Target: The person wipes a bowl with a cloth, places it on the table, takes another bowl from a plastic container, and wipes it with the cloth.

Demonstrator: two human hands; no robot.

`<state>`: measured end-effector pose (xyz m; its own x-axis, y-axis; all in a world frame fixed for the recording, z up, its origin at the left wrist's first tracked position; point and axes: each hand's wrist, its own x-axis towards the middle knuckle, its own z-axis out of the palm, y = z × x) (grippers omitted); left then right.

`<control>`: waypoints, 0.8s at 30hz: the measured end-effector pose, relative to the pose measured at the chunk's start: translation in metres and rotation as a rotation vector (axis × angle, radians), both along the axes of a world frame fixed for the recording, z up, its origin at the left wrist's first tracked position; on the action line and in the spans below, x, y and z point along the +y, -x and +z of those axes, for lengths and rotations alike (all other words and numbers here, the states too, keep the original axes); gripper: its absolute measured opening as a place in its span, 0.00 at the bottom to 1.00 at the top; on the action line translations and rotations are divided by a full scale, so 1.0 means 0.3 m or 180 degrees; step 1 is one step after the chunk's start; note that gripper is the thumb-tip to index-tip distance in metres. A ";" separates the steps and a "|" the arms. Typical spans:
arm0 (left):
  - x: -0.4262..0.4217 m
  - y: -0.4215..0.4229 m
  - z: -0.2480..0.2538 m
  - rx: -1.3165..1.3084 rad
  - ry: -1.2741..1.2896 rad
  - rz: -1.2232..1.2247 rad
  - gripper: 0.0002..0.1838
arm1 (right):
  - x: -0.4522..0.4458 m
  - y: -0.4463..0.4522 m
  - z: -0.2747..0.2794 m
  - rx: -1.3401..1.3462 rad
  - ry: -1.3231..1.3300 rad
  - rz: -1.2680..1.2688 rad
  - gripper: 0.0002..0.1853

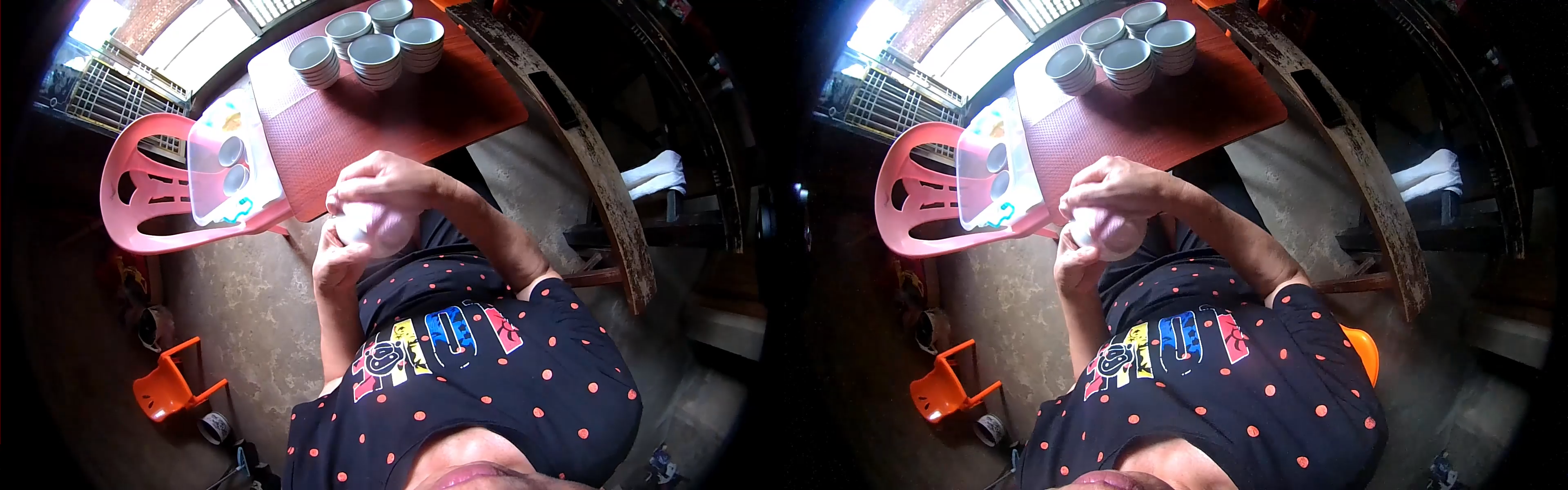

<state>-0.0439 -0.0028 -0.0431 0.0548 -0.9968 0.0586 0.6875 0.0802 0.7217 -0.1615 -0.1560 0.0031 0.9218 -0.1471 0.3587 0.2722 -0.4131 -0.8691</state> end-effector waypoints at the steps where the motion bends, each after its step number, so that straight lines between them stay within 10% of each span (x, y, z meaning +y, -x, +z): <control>1: -0.002 0.007 -0.001 0.0041 0.0133 0.0145 0.33 | 0.001 -0.002 -0.039 -0.0836 0.0223 -0.0331 0.13; 4: -0.035 0.066 0.068 0.0511 0.0210 0.0588 0.30 | 0.106 -0.056 -0.198 -0.2839 0.0782 -0.2485 0.16; 5: -0.038 0.056 0.027 0.0383 0.0169 0.0546 0.30 | 0.137 -0.044 -0.260 -0.1550 -0.1247 -0.2209 0.20; 8: -0.028 0.040 -0.005 -0.0824 -0.0287 0.0278 0.37 | 0.006 0.030 -0.189 -0.1008 -0.1986 -0.0892 0.21; 10: -0.004 0.039 0.025 0.0178 -0.0149 -0.0050 0.34 | -0.015 0.015 -0.047 0.0636 -0.2152 -0.0393 0.19; 14: 0.018 0.017 -0.024 0.1308 0.0087 -0.0051 0.39 | 0.011 -0.012 -0.027 -0.0514 -0.1098 0.0125 0.17; 18: 0.012 0.022 -0.054 0.2390 0.0527 0.0082 0.37 | 0.138 0.045 -0.095 -0.1513 0.1747 -0.1978 0.23; 24: 0.000 0.045 -0.030 0.1783 0.0509 0.0250 0.32 | 0.174 0.059 -0.015 -0.1702 0.1548 -0.2079 0.19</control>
<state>-0.0573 -0.0027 -0.0520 0.1941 -0.9697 0.1486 0.9482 0.2243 0.2248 -0.1791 -0.1038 -0.0013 0.4091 -0.2967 0.8629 0.1711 -0.9040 -0.3919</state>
